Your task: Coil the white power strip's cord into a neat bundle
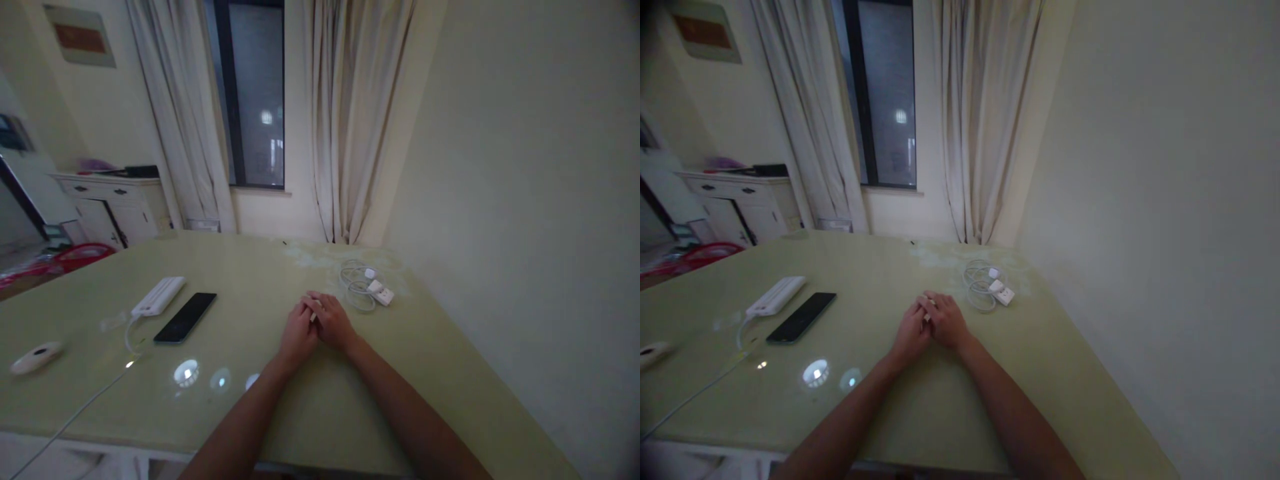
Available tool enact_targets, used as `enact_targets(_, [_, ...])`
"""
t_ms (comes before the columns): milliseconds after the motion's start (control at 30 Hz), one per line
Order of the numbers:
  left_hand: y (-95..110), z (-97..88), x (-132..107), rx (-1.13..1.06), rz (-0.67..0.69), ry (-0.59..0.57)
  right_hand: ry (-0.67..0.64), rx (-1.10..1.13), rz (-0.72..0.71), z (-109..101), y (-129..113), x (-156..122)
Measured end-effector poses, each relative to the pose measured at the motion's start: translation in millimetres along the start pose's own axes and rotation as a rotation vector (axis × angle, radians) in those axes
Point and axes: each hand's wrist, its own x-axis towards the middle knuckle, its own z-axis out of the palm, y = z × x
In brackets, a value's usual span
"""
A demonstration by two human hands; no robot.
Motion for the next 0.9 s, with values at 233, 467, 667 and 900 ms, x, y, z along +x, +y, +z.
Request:
enact_targets(233, [-13, 1.7, -12, 0.111, 0.116, -0.266, -0.169, -0.022, -0.110, 6, -2, 0])
enact_targets(467, [-4, -7.5, 1, 0.252, 0.016, -0.491, -0.201, 0.075, -0.026, 18, 10, -8])
enact_targets(667, [-2, -6.2, 26, 0.262, 0.037, -0.510, -0.118, -0.021, 0.180, 9, 18, -8])
enact_targets(900, [2, 14.4, 11, 0.140, 0.081, -0.310, -0.042, -0.240, 0.518, 4, 61, -4])
